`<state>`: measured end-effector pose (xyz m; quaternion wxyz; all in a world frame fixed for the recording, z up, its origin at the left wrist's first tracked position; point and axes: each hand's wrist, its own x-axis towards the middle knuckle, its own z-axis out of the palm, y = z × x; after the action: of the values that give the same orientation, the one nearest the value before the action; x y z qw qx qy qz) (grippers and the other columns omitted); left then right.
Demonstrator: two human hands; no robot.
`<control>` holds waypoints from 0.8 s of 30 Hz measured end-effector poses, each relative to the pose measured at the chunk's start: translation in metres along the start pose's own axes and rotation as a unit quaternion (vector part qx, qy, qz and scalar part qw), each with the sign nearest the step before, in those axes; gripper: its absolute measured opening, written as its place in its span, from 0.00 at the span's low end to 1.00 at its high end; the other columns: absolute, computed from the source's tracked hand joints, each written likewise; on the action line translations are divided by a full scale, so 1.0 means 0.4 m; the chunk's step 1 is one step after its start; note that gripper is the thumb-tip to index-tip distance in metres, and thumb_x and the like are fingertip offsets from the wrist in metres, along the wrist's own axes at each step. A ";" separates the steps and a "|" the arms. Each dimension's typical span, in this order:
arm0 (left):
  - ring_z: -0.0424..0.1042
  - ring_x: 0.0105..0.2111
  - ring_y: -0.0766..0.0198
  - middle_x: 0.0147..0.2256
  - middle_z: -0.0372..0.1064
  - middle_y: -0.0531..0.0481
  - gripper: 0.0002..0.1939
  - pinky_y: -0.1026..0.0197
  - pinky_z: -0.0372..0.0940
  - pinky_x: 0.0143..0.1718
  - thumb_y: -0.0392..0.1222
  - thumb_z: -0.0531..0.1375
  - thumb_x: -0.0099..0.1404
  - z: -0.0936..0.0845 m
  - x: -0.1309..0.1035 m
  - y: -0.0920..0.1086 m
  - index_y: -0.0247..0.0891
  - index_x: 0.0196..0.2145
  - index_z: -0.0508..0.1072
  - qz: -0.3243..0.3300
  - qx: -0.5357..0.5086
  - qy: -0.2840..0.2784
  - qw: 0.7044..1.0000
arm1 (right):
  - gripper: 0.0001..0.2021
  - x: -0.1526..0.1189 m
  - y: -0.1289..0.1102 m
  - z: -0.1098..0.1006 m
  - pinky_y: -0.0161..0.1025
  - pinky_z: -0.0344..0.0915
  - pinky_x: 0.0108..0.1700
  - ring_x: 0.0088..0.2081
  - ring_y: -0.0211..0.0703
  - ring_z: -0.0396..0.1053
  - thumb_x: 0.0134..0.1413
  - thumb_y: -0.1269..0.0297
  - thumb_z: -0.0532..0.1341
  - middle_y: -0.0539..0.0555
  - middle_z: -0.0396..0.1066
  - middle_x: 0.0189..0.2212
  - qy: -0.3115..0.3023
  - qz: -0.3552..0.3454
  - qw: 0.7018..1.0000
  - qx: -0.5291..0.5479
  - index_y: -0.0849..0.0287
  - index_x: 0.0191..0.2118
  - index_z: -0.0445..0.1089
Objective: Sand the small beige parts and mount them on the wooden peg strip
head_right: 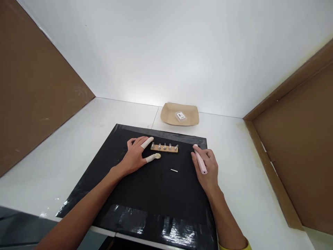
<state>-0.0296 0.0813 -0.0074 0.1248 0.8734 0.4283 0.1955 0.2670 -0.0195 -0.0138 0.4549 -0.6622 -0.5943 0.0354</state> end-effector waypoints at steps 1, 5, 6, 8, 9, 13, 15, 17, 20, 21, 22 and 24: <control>0.64 0.63 0.46 0.61 0.69 0.38 0.32 0.40 0.48 0.64 0.55 0.63 0.70 0.000 0.000 0.000 0.45 0.67 0.62 -0.001 -0.001 0.001 1.000 | 0.17 0.002 0.000 0.000 0.48 0.75 0.44 0.42 0.48 0.73 0.67 0.52 0.62 0.58 0.72 0.44 0.004 -0.005 1.000 -0.001 0.52 0.55 0.77; 0.65 0.63 0.46 0.60 0.70 0.39 0.29 0.40 0.48 0.64 0.52 0.63 0.71 -0.005 0.002 -0.002 0.45 0.66 0.64 -0.004 -0.021 0.001 1.000 | 0.15 0.007 -0.002 0.001 0.49 0.74 0.52 0.51 0.50 0.72 0.68 0.55 0.61 0.58 0.69 0.52 -0.002 -0.021 1.000 0.007 0.51 0.54 0.77; 0.65 0.62 0.47 0.60 0.70 0.40 0.28 0.40 0.48 0.64 0.52 0.63 0.71 -0.007 0.002 -0.003 0.46 0.65 0.64 -0.008 -0.030 0.001 1.000 | 0.14 0.007 -0.003 0.001 0.49 0.74 0.53 0.52 0.49 0.72 0.68 0.56 0.60 0.57 0.70 0.52 -0.009 -0.024 1.000 0.010 0.51 0.55 0.76; 0.66 0.62 0.48 0.60 0.70 0.41 0.27 0.40 0.47 0.65 0.51 0.63 0.71 -0.010 0.005 -0.007 0.46 0.64 0.66 -0.016 -0.051 0.000 0.999 | 0.14 0.006 -0.003 0.002 0.49 0.73 0.55 0.52 0.48 0.73 0.69 0.57 0.60 0.56 0.72 0.51 -0.023 -0.028 0.999 0.016 0.50 0.55 0.76; 0.67 0.62 0.49 0.60 0.70 0.42 0.26 0.40 0.47 0.65 0.52 0.63 0.71 -0.011 0.007 -0.009 0.47 0.63 0.67 -0.019 -0.061 -0.002 0.998 | 0.13 0.006 -0.003 0.002 0.49 0.73 0.55 0.52 0.48 0.73 0.69 0.57 0.60 0.55 0.72 0.50 -0.028 -0.029 0.999 0.019 0.50 0.54 0.76; 0.66 0.62 0.49 0.61 0.69 0.43 0.28 0.40 0.45 0.67 0.56 0.66 0.68 -0.016 0.027 -0.017 0.48 0.61 0.69 -0.011 -0.090 -0.020 0.996 | 0.13 0.004 0.001 0.004 0.50 0.72 0.57 0.52 0.48 0.73 0.69 0.57 0.60 0.55 0.73 0.51 -0.041 -0.026 0.998 0.028 0.50 0.54 0.76; 0.67 0.62 0.48 0.61 0.70 0.43 0.29 0.40 0.44 0.67 0.58 0.68 0.66 -0.017 0.043 -0.016 0.48 0.61 0.70 -0.001 -0.102 -0.030 0.994 | 0.12 0.004 0.003 0.004 0.50 0.72 0.57 0.52 0.48 0.73 0.69 0.58 0.61 0.54 0.73 0.50 -0.048 -0.021 0.998 0.031 0.50 0.54 0.76; 0.67 0.61 0.49 0.59 0.72 0.44 0.28 0.41 0.45 0.67 0.57 0.69 0.65 -0.018 0.060 -0.013 0.47 0.58 0.73 0.011 -0.111 -0.044 0.993 | 0.12 0.003 0.003 0.004 0.49 0.71 0.57 0.52 0.47 0.73 0.69 0.58 0.61 0.54 0.72 0.50 -0.054 -0.018 0.998 0.036 0.50 0.54 0.76; 0.68 0.60 0.49 0.55 0.75 0.45 0.25 0.42 0.45 0.66 0.54 0.71 0.62 -0.021 0.083 -0.006 0.46 0.55 0.75 0.023 -0.122 -0.064 0.990 | 0.12 0.003 0.001 0.004 0.47 0.71 0.56 0.51 0.46 0.73 0.69 0.58 0.60 0.54 0.72 0.50 -0.061 -0.016 0.997 0.041 0.50 0.53 0.76; 0.69 0.60 0.49 0.55 0.75 0.46 0.24 0.43 0.45 0.65 0.52 0.71 0.62 -0.022 0.089 -0.004 0.45 0.54 0.76 0.025 -0.128 -0.068 0.989 | 0.12 0.003 0.000 0.003 0.47 0.71 0.56 0.51 0.46 0.73 0.69 0.58 0.60 0.54 0.72 0.50 -0.065 -0.016 0.997 0.042 0.50 0.53 0.76; 0.69 0.59 0.50 0.54 0.75 0.46 0.23 0.43 0.45 0.65 0.52 0.71 0.62 -0.024 0.094 -0.003 0.45 0.53 0.76 0.026 -0.134 -0.072 0.988 | 0.12 0.003 -0.001 0.003 0.46 0.71 0.56 0.51 0.46 0.73 0.69 0.58 0.60 0.54 0.72 0.50 -0.068 -0.015 0.997 0.042 0.50 0.53 0.76; 0.70 0.58 0.51 0.53 0.76 0.48 0.20 0.43 0.46 0.65 0.50 0.70 0.63 -0.027 0.102 -0.003 0.45 0.51 0.77 0.028 -0.144 -0.083 0.986 | 0.12 0.003 -0.001 0.002 0.45 0.71 0.56 0.51 0.45 0.73 0.69 0.58 0.61 0.53 0.72 0.50 -0.073 -0.014 0.996 0.043 0.49 0.53 0.76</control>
<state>-0.0128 0.1150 0.0115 0.2794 0.8710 0.3591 0.1853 0.2665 -0.0180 -0.0135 0.4386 -0.6294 -0.6331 0.1032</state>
